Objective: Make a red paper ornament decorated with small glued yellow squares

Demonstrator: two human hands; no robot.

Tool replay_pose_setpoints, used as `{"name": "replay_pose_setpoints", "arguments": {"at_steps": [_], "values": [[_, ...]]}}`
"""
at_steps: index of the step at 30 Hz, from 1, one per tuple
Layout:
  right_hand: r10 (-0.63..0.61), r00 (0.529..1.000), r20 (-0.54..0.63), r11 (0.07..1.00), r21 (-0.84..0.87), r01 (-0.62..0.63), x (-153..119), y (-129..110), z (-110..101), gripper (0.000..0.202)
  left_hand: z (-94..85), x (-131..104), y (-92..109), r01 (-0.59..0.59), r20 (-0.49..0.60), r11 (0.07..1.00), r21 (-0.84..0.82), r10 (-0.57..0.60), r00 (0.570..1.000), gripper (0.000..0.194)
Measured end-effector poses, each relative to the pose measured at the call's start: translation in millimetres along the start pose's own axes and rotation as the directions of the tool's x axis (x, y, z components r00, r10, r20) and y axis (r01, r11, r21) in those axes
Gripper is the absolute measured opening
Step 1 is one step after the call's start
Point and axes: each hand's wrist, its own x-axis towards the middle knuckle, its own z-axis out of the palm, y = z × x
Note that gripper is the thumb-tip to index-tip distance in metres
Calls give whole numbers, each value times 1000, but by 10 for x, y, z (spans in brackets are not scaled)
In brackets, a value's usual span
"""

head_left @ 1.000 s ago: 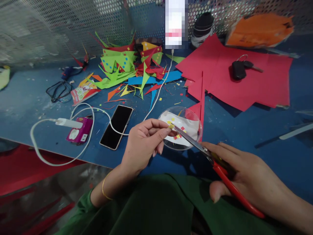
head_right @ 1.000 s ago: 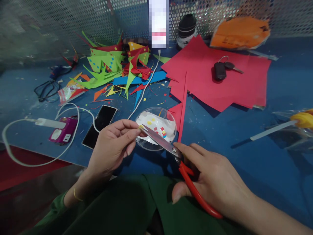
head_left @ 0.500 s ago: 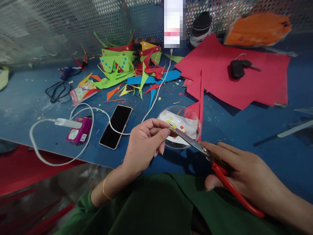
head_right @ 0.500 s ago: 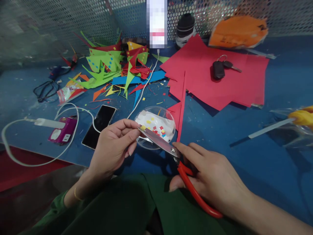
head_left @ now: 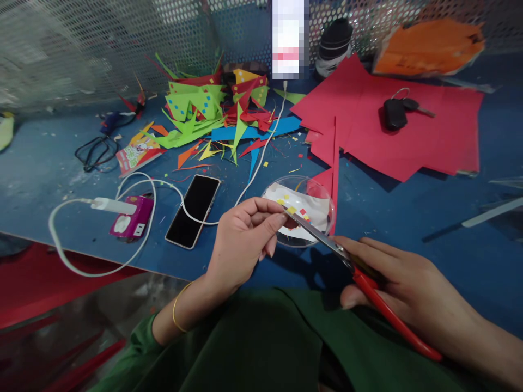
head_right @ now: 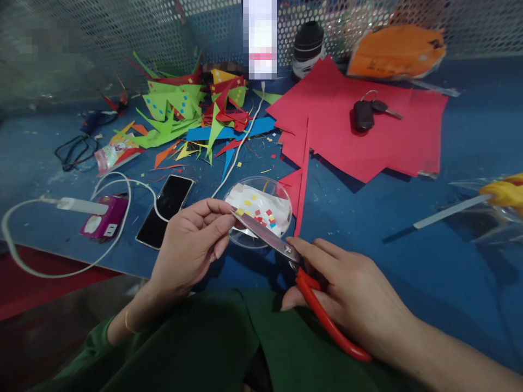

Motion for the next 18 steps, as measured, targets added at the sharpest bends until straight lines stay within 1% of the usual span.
{"name": "replay_pose_setpoints", "arguments": {"at_steps": [6,11,15,18], "values": [[27,1000,14,999,24,-27,-19,16,0,65,5,-5,-5,1,11,1000,-30,-1,1000,6],[101,995,22,991,85,-103,-20,9,-2,58,12,3,-5,5,14,1000,-13,-5,1000,7],[153,987,58,975,152,-160,-9,-14,-16,57,-9,11,-4,-13,47,997,-76,17,999,15],[169,984,64,969,170,-178,-6,-17,-24,56,-25,13,3,-5,68,996,-91,11,998,20]]}}
